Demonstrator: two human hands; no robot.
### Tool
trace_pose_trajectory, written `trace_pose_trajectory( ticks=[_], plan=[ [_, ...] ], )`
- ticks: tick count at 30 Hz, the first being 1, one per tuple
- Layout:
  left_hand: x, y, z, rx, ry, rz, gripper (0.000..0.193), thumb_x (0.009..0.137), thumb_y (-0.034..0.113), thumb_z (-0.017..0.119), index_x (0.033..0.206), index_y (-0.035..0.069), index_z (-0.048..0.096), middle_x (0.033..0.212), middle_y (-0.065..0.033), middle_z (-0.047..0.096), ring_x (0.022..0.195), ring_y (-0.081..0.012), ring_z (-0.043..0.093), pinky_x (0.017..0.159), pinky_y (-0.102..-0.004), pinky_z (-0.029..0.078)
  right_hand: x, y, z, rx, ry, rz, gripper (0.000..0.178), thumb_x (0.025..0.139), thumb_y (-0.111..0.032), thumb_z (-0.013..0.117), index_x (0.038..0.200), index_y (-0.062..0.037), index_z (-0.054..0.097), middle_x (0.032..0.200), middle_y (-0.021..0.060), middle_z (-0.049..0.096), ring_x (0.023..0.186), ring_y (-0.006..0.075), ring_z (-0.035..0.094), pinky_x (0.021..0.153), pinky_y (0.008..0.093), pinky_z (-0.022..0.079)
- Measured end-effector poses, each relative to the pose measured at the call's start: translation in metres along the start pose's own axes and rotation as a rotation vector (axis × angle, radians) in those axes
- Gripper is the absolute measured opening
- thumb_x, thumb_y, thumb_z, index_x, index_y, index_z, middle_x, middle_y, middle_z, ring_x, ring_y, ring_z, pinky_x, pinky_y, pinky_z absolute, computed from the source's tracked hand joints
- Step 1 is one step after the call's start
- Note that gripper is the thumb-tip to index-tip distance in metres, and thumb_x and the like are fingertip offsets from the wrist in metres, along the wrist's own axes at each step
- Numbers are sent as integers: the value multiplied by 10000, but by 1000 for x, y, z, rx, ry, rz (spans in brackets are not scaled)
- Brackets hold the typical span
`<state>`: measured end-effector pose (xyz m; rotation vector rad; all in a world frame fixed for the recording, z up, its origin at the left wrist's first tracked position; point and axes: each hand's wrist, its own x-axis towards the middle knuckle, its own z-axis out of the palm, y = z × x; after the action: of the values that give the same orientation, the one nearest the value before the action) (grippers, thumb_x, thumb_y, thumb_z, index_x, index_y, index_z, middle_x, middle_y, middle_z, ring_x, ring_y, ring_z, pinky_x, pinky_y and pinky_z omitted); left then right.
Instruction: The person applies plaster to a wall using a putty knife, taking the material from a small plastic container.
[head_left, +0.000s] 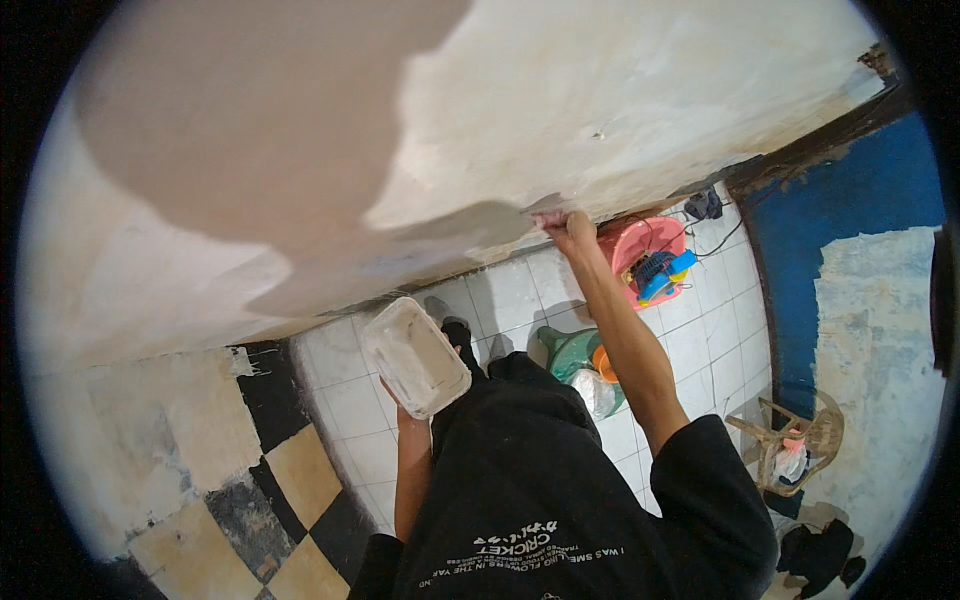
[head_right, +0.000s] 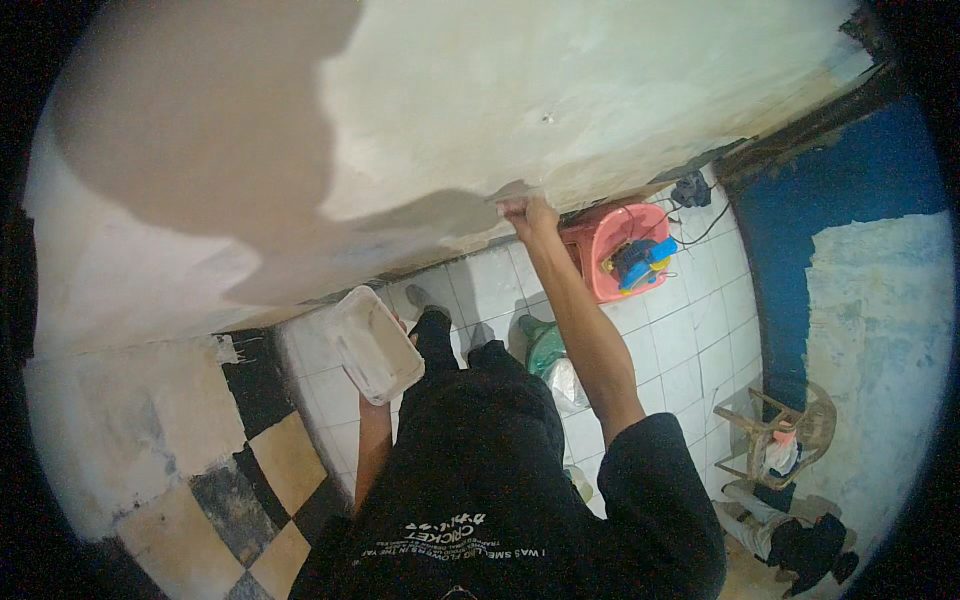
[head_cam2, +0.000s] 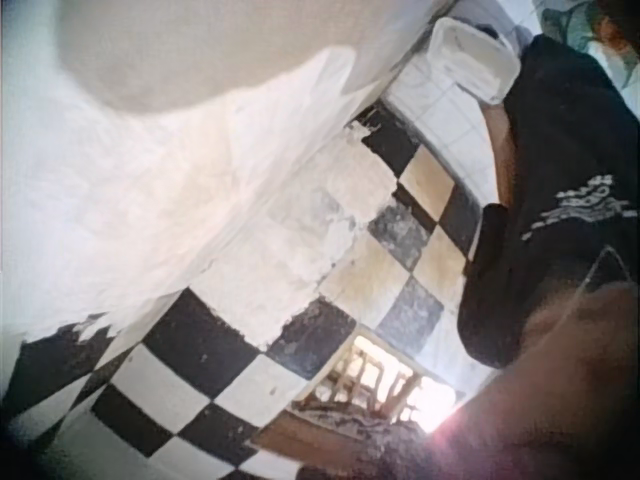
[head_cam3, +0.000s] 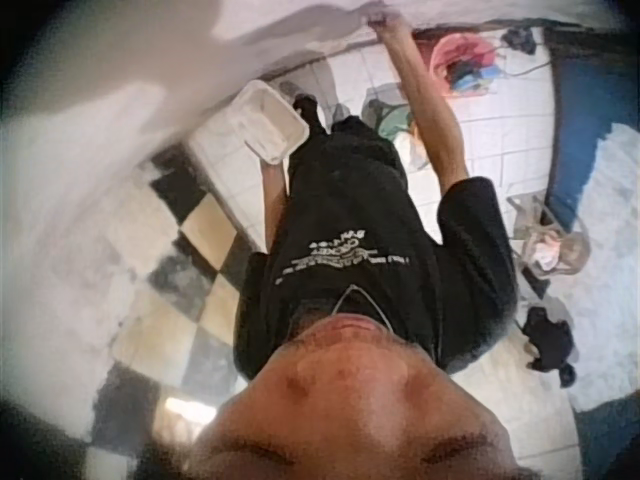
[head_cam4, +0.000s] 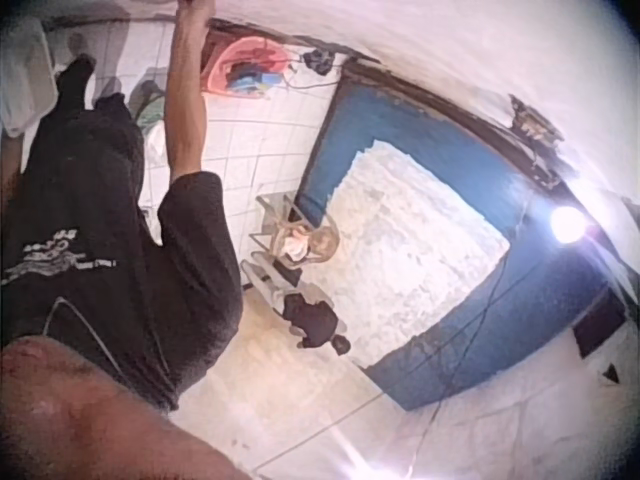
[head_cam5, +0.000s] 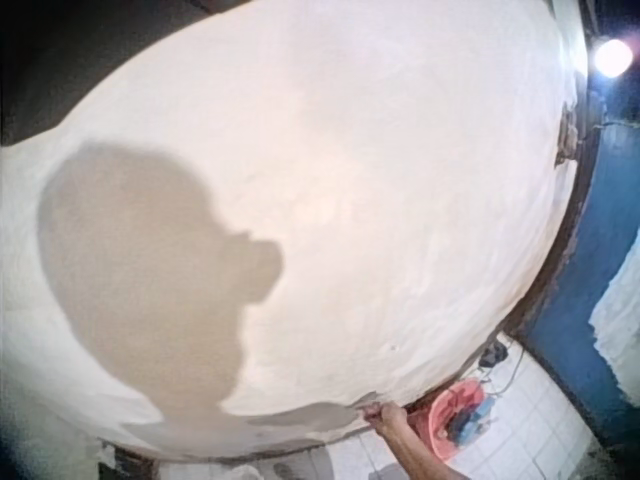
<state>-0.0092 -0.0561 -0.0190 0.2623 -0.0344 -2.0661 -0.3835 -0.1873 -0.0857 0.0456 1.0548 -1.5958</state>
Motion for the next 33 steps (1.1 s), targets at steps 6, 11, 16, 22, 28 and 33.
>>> trace_pose_trajectory(
  ticks=[6,11,16,22,28,33],
  plan=[
    [-13,16,-6,5,64,49,693,821,566,539,1355,147,399,1326,-150,447,1210,-320,445,1042,-573,311,-102,-70,82,75,-137,-83,182,866,14,406,1014,79,487,954,225,561,848,333,590,799,491,520],
    [-11,15,-8,140,1,64,762,783,595,576,1369,151,378,1327,-154,444,1214,-323,437,1004,-567,348,-103,-47,21,107,55,-91,198,868,-19,433,1024,58,528,967,191,587,870,329,615,746,472,535],
    [-2,9,-1,13,-23,-9,778,780,590,586,1382,150,363,1356,-155,416,1236,-325,409,1012,-564,334,7,7,-20,-86,-13,54,185,867,0,422,1012,27,533,970,199,581,910,358,611,757,471,532],
    [-12,14,-13,21,96,18,763,804,575,570,1396,147,350,1393,-148,385,1280,-320,357,1062,-571,270,-81,-85,75,115,-171,143,232,844,68,354,1046,172,400,1118,303,500,1031,412,538,962,527,459],
    [-16,11,-15,57,2,-15,797,795,597,568,1413,157,325,1419,-151,353,1289,-322,348,1080,-562,248,-101,-111,8,-2,74,-88,249,802,62,408,1033,127,476,1098,266,554,1018,342,581,859,459,503],
    [-15,21,-23,125,-63,-14,819,791,629,548,1421,164,310,1430,-148,336,1301,-326,334,1090,-567,224,59,-51,-97,7,-313,49,227,812,43,365,972,118,507,980,250,581,899,355,597,807,465,528]
  ],
)
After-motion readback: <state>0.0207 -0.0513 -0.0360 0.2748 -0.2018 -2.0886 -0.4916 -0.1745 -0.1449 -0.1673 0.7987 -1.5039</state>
